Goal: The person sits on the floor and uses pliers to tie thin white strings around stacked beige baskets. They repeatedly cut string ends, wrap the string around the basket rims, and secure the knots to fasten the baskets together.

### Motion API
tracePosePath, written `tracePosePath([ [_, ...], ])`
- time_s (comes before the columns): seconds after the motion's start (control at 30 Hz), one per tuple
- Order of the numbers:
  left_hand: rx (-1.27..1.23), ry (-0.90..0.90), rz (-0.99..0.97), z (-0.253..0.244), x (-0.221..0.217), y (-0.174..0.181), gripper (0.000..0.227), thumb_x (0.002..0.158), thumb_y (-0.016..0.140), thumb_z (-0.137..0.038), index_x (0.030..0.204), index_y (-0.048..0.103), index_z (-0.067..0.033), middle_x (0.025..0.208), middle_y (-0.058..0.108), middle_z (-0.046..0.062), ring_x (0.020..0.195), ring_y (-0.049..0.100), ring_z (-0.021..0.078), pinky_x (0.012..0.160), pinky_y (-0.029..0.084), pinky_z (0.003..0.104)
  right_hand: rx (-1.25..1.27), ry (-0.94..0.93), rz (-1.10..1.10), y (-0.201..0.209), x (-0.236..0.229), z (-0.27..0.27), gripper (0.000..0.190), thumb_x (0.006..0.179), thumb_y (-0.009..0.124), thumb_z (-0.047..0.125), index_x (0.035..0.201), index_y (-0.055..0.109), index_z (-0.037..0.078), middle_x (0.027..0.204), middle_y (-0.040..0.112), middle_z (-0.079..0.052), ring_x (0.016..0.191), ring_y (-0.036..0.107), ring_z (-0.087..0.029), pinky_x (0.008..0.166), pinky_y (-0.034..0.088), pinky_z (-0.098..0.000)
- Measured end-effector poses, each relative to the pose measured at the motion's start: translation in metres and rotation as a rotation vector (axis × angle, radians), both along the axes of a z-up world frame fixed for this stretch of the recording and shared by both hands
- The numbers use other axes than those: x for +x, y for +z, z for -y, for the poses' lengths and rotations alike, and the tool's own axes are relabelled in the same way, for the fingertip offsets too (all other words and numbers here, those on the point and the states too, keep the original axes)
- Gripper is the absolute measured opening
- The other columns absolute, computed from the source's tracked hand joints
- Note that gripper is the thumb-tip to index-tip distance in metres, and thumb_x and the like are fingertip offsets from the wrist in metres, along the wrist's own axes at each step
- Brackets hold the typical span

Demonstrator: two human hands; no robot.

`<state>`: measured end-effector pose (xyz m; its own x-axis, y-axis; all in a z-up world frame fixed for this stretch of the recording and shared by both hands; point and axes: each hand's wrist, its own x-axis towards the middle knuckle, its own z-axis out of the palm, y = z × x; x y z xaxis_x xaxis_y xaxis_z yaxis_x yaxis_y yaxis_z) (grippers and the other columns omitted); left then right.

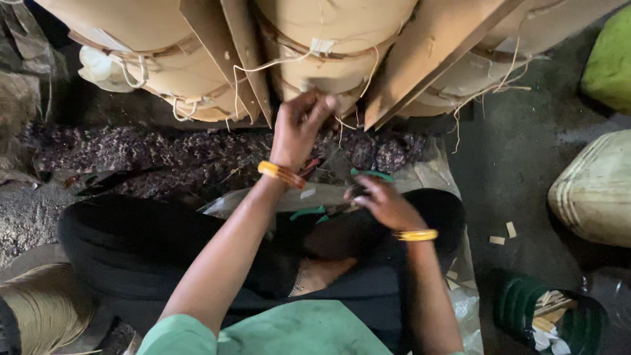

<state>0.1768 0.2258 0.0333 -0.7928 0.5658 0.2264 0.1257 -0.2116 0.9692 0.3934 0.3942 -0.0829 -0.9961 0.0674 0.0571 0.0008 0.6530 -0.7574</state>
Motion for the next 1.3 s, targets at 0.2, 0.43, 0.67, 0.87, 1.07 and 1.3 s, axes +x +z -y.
tracePosePath([
  [0.2,-0.574,0.297,-0.533,0.052,0.025,-0.032,0.010,0.099,0.070,-0.015,0.106,0.069,-0.0095,0.083,0.075,0.014,0.065,0.071,0.0305,0.056,0.053,0.041,0.236,-0.444,0.166,0.052,-0.019,-0.013,0.024,0.101,0.072,0.019,0.116,0.065,0.002,0.081,0.070,-0.022,0.073,0.070,-0.034,0.061,0.050,-0.0415],
  [0.43,-0.506,0.300,-0.559,0.066,0.033,-0.065,0.023,0.095,0.057,-0.007,0.113,0.070,-0.0132,0.085,0.076,0.011,0.063,0.070,0.0311,0.054,0.054,0.042,0.364,-0.254,-0.304,0.092,-0.099,0.035,0.011,0.104,0.064,0.016,0.109,0.066,0.006,0.086,0.074,-0.011,0.071,0.073,-0.027,0.057,0.054,-0.0370],
  [0.67,-0.080,0.046,0.484,0.054,0.052,-0.075,0.020,0.107,0.053,-0.013,0.098,0.066,-0.0016,0.061,0.054,0.000,0.043,0.046,0.0084,0.039,0.036,0.029,0.985,-0.172,-0.374,0.085,-0.144,0.037,0.014,0.093,0.063,0.006,0.105,0.069,0.012,0.095,0.076,-0.009,0.076,0.073,-0.019,0.064,0.057,-0.0376],
  [0.87,-0.076,0.042,0.462,0.057,0.040,-0.081,0.025,0.107,0.054,-0.016,0.096,0.068,0.0012,0.058,0.058,0.003,0.043,0.051,0.0097,0.040,0.039,0.027,0.955,-0.088,-0.398,0.112,-0.146,0.033,0.017,0.096,0.063,0.011,0.112,0.068,0.009,0.094,0.074,-0.013,0.071,0.072,-0.023,0.057,0.055,-0.0344],
  [1.07,-0.082,0.031,0.527,0.058,0.046,-0.087,0.028,0.107,0.052,-0.019,0.098,0.068,0.0019,0.060,0.064,0.006,0.044,0.056,0.0118,0.040,0.042,0.027,0.822,-0.008,-0.157,0.114,-0.126,0.048,0.010,0.103,0.061,0.016,0.106,0.069,0.012,0.080,0.073,-0.008,0.057,0.068,-0.022,0.047,0.051,-0.0348],
  [1.3,-0.089,0.038,0.554,0.055,0.049,-0.091,0.028,0.107,0.052,-0.020,0.097,0.067,0.0018,0.063,0.066,0.007,0.045,0.058,0.0125,0.040,0.044,0.028,0.925,0.205,-0.336,0.114,-0.121,0.050,0.018,0.100,0.061,0.023,0.108,0.067,0.009,0.093,0.075,-0.014,0.063,0.072,-0.020,0.045,0.053,-0.0302],
])
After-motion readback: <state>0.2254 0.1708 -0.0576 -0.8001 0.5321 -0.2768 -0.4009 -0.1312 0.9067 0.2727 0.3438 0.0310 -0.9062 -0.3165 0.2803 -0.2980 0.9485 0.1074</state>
